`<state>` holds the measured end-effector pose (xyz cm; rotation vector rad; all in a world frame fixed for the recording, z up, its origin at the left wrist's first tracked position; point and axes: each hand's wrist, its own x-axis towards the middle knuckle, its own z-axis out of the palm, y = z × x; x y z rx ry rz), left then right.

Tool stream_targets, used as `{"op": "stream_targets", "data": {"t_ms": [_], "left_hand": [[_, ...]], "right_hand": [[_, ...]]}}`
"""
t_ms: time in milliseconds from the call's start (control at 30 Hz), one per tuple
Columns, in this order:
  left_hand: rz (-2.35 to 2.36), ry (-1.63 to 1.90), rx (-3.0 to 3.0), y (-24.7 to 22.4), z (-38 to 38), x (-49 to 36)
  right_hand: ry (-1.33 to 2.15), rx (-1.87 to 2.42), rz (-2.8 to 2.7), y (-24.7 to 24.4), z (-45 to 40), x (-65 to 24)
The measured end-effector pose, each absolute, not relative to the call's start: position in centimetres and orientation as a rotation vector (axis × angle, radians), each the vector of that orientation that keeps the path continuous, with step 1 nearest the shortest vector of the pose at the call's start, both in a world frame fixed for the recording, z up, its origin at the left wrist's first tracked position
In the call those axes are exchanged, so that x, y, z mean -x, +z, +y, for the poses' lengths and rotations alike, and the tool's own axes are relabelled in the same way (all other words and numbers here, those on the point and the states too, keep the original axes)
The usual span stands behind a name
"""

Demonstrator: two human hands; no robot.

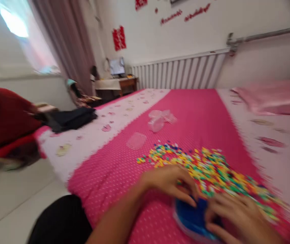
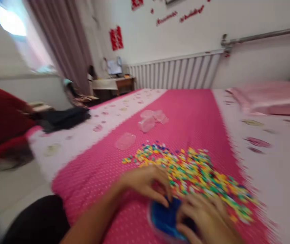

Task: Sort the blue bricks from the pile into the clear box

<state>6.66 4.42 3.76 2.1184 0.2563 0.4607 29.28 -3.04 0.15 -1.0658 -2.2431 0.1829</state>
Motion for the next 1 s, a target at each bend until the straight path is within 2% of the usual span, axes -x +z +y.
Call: {"op": "stream_targets", "data": {"t_ms": [133,233,767,1000], "left_hand": [[0.364,0.432,-2.306,5.4,5.0,-6.1],[0.345,0.418,-2.364,5.7,5.2,-6.0],[0.423,0.514,-2.330,5.6,5.2,-6.0],[0.451,0.512,-2.350,5.1,5.5,-6.0]], "right_hand": [[0.442,1.329,-2.335,4.7,-3.7,-29.2],[0.495,1.428,-2.330,6.0,-3.2,-28.8],[0.509,1.321,-2.353,5.2,-3.6,-27.3],[0.413,1.472,-2.200,4.7,-3.8,-26.9]]}}
